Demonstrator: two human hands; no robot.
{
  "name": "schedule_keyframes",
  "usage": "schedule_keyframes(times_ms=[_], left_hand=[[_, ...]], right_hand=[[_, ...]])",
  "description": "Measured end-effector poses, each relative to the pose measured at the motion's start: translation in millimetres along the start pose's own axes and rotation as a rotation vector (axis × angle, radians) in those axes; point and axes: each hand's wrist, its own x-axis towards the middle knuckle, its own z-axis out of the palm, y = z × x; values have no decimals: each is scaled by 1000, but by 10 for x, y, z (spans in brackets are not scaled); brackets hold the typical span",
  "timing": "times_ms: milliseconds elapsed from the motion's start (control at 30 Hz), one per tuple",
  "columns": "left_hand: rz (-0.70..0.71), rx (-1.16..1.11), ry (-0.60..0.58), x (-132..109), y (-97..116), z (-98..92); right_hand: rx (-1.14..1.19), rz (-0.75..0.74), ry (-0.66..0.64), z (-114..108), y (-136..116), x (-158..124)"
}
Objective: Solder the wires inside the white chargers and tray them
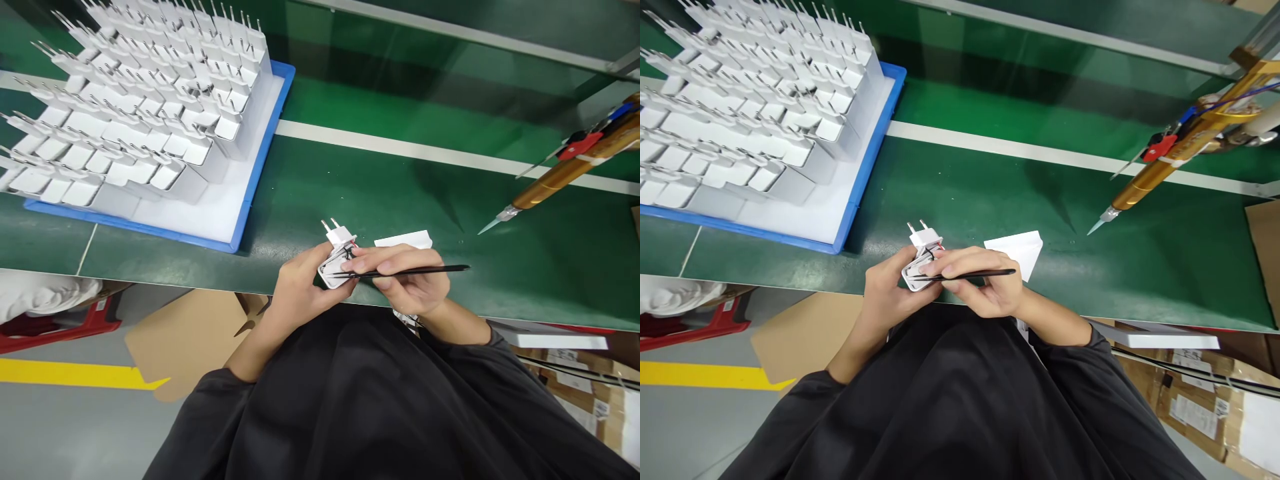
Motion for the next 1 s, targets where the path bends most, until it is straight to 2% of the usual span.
schedule_keyframes(times_ms=[200,400,600,700,867,1000], left_hand=[[38,-4,16,2,-10,0],[-10,-27,-15,7,28,-25],[63,24,23,-7,-6,-6],[88,39,36,-7,-13,7],[127,53,71,-14,-33,15],[118,51,60,-24,-34,-7]], right_hand=[[26,-13,-6,-6,13,26],[81,-17,-20,10,21,5],[84,-29,7,54,48,1],[59,-7,3,29,43,-16],[76,108,80,-66,31,-62],[108,88,56,-97,31,-52]])
